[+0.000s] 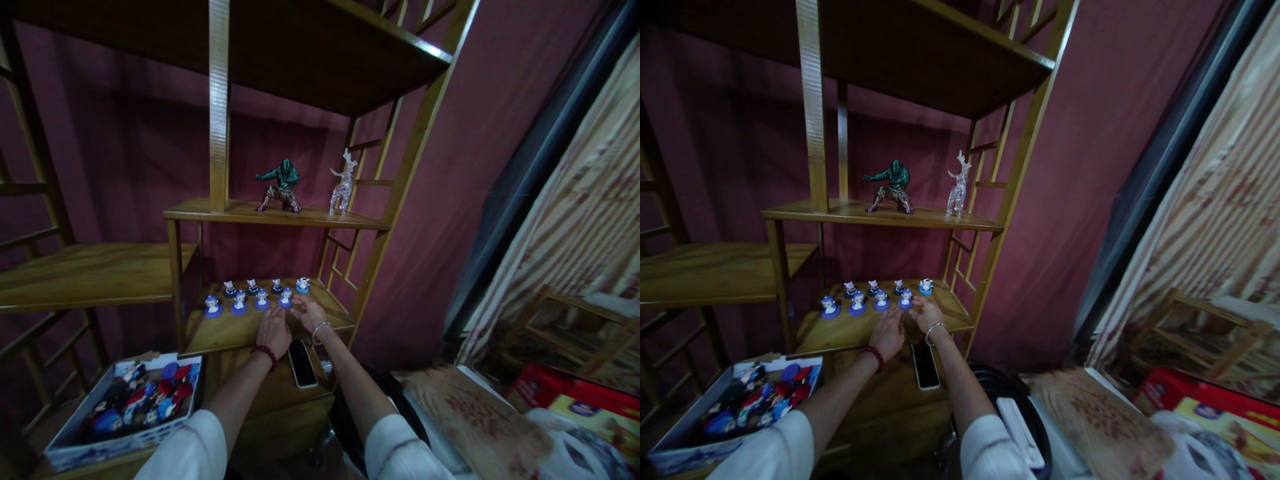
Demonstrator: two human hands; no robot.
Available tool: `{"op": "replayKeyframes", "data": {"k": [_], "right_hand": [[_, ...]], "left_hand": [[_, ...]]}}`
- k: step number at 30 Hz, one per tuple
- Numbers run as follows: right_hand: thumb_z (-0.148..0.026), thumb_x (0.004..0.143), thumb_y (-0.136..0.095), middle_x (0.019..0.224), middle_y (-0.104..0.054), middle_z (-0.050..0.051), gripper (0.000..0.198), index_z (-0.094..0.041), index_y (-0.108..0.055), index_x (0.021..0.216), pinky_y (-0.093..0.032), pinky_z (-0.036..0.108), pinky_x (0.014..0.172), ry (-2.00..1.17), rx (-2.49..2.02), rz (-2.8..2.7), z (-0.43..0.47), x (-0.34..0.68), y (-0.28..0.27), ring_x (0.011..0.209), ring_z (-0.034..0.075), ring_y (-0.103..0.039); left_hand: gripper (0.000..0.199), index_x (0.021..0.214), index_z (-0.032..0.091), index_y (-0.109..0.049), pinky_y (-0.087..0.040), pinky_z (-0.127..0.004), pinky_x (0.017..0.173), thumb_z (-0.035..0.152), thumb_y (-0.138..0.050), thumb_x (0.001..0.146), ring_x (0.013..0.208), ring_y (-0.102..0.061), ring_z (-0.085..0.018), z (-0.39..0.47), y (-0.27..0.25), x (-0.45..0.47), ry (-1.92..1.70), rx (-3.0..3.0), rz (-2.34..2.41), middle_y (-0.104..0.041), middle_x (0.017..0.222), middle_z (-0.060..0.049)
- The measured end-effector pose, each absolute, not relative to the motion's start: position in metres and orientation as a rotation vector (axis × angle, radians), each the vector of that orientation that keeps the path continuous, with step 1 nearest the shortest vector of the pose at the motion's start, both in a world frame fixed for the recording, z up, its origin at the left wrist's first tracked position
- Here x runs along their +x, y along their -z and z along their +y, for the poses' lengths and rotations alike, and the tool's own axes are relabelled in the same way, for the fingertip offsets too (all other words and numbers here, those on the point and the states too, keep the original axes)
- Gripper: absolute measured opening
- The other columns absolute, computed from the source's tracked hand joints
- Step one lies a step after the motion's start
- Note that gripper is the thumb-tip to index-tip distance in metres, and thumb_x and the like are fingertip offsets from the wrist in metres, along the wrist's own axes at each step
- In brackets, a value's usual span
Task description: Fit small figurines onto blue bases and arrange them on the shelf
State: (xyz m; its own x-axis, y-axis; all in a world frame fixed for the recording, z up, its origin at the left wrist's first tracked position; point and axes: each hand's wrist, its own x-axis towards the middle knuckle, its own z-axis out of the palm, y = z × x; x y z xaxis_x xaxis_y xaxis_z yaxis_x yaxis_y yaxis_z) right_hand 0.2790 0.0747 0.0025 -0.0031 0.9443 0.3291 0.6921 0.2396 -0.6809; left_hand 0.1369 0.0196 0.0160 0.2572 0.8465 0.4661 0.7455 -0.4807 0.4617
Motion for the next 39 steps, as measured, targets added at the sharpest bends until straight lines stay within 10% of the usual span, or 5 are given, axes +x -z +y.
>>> {"op": "replayKeyframes", "data": {"k": [39], "right_hand": [[-0.017, 0.074, -0.045, 0.082, -0.067, 0.001, 0.018, -0.020, -0.059, 0.086, -0.047, 0.019, 0.068, -0.315, -1.533, -1.603, -0.033, 0.214, -0.015, 0.073, 0.011, -0.063]], "left_hand": [[0.042, 0.097, 0.011, -0.057, -0.033, -0.030, 0.095, -0.001, -0.036, 0.063, 0.102, -0.047, -0.016, -0.058, -0.010, 0.103, -1.095, 2.401, 1.353, -0.059, 0.103, -0.009]]}}
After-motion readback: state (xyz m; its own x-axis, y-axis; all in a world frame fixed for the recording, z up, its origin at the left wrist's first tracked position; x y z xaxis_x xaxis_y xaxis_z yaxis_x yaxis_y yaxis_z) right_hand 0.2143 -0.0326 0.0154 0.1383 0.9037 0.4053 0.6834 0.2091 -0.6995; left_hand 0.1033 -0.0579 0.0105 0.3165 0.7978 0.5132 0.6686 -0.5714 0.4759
